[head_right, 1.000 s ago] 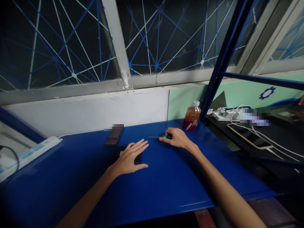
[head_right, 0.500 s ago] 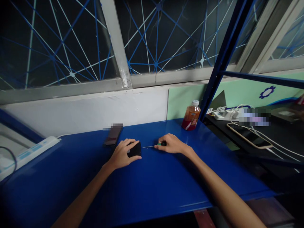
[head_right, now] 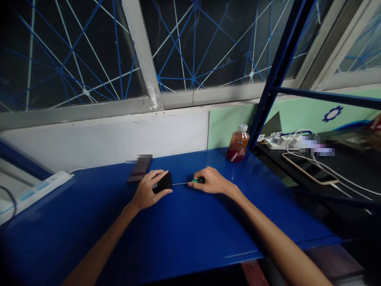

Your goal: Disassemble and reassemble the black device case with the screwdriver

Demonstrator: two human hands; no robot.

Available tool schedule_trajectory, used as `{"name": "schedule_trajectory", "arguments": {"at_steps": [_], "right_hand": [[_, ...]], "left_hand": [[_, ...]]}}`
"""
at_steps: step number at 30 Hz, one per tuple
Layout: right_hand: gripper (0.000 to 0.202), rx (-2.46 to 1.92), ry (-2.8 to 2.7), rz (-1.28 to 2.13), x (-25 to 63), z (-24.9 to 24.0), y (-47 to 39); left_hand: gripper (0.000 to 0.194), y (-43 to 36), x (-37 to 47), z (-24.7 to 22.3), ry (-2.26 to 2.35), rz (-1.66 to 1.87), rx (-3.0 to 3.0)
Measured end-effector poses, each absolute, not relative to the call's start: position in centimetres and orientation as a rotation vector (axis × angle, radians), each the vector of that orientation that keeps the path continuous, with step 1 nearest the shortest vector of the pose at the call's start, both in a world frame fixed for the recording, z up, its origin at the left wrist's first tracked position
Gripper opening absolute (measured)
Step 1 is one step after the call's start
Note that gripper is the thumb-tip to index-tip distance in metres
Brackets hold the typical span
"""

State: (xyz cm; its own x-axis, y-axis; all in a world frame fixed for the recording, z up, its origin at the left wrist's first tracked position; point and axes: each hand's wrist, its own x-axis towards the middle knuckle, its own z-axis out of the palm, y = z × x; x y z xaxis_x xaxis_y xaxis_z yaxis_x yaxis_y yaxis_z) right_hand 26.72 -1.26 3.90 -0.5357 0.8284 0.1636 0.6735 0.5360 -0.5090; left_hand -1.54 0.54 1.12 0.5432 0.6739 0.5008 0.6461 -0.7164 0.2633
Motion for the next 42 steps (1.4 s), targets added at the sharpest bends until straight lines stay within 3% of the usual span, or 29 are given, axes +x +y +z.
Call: {"name": "schedule_trajectory", "arguments": {"at_steps": [14, 42], "right_hand": [[0.042, -1.302, -2.409, 0.456, 26.7, 4.1, -1.3], [0.034, -1.241, -2.485, 0.695, 27.1, 2.5, -0.4]], "left_hand": [[0.059, 0.3, -1.4, 1.2, 1.157, 0.857, 2.759], [0.057, 1.0, -1.8, -0.3, 1.156, 0.711, 2.874]]}}
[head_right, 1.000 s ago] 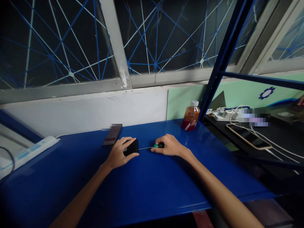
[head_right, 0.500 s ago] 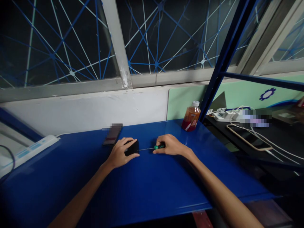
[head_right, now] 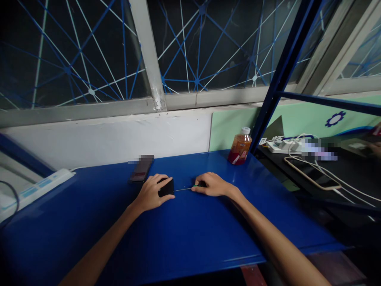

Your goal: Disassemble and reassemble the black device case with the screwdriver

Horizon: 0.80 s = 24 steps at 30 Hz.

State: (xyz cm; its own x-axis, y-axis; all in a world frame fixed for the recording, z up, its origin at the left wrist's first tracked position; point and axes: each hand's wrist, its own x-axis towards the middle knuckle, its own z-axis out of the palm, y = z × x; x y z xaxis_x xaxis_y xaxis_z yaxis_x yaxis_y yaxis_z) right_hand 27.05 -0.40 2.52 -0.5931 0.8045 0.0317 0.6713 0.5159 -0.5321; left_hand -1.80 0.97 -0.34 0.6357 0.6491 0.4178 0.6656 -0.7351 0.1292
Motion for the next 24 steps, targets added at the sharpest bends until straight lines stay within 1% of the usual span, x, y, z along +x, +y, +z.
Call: {"name": "schedule_trajectory", "arguments": {"at_steps": [4, 14, 18, 24], "right_hand": [[0.037, -1.240, -2.481, 0.627, 27.13, 2.10, -0.21], [0.033, -1.276, -2.429, 0.677, 26.51, 2.00, -0.34], [0.036, -1.274, -2.437, 0.690, 26.80, 2.33, -0.36], [0.039, -1.257, -2.413, 0.581, 27.02, 2.28, -0.10]], "left_hand": [[0.058, 1.01, -1.87, -0.36, -1.134, -0.687, -2.805], [0.056, 0.96, -1.86, -0.53, -1.118, -0.652, -2.798], [0.058, 0.96, -1.90, -0.55, -1.121, -0.639, -2.804], [0.057, 0.79, -1.84, -0.30, -1.132, -0.620, -2.790]]}}
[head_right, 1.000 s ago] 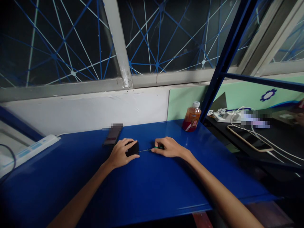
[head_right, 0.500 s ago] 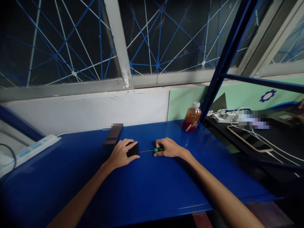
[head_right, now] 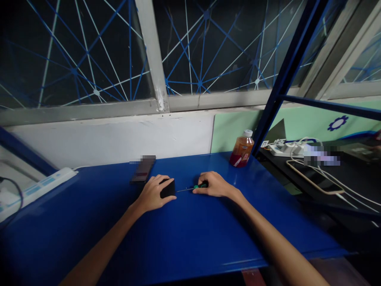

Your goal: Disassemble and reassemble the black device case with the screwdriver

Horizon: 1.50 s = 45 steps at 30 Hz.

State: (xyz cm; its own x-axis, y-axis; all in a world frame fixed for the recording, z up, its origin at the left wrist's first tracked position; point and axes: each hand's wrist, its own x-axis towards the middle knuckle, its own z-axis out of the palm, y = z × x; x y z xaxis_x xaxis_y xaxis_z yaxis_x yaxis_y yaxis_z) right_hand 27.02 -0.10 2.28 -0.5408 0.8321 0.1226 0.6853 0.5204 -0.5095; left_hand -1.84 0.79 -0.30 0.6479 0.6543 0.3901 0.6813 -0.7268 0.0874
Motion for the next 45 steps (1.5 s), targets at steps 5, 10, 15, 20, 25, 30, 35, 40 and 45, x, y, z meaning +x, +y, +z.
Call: {"name": "schedule_trajectory", "arguments": {"at_steps": [5, 10, 15, 20, 25, 30, 35, 40, 45], "right_hand": [[0.037, -1.310, -2.402, 0.610, 26.8, 1.8, 0.0], [0.037, -1.299, -2.433, 0.621, 26.5, 1.8, -0.3], [0.033, -1.281, -2.416, 0.570, 26.8, 2.2, -0.4], [0.036, -1.261, -2.425, 0.554, 27.2, 1.9, 0.1], [0.038, -1.301, -2.407, 0.538, 26.9, 1.6, 0.2], [0.036, -1.323, -2.429, 0.607, 26.4, 2.2, -0.5], [0.030, -1.293, -2.452, 0.537, 26.6, 2.5, -0.6], [0.035, -1.318, -2.479, 0.487, 27.0, 1.8, -0.2], [0.036, -1.388, -2.438, 0.507, 26.4, 2.1, -0.5]], "left_hand": [[0.056, 0.8, -1.8, -0.4, -1.128, -0.645, -2.786], [0.056, 0.8, -1.8, -0.4, -1.124, -0.659, -2.795], [0.055, 0.8, -1.8, -0.2, -1.127, -0.647, -2.809], [0.056, 0.8, -1.9, -0.3, -1.124, -0.635, -2.813], [0.055, 0.8, -1.9, -0.3, -1.111, -0.635, -2.826], [0.055, 0.7, -1.9, -0.3, -1.106, -0.642, -2.836], [0.055, 0.8, -1.8, -0.3, -1.119, -0.622, -2.842], [0.055, 0.9, -1.8, -0.4, -1.120, -0.620, -2.844], [0.056, 0.8, -1.8, -0.2, -1.121, -0.617, -2.848]]}}
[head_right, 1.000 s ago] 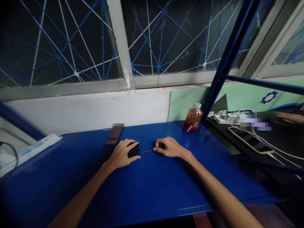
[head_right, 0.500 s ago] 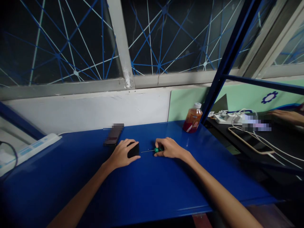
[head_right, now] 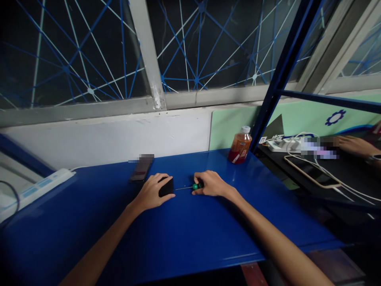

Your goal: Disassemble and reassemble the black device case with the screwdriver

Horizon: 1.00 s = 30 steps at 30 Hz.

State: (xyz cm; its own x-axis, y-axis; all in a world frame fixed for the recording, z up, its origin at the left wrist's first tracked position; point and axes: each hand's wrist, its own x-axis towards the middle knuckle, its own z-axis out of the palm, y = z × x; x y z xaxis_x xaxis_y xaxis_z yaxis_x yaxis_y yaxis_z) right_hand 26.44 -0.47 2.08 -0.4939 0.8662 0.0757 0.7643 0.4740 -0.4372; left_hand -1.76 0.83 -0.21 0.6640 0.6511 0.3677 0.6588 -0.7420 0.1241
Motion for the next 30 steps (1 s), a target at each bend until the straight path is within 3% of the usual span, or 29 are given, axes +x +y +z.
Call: {"name": "schedule_trajectory", "arguments": {"at_steps": [30], "right_hand": [[0.034, -1.396, -2.398, 0.580, 26.38, 2.37, -0.43]], "left_hand": [[0.056, 0.73, -1.79, -0.26, -1.126, -0.619, -2.855]]}}
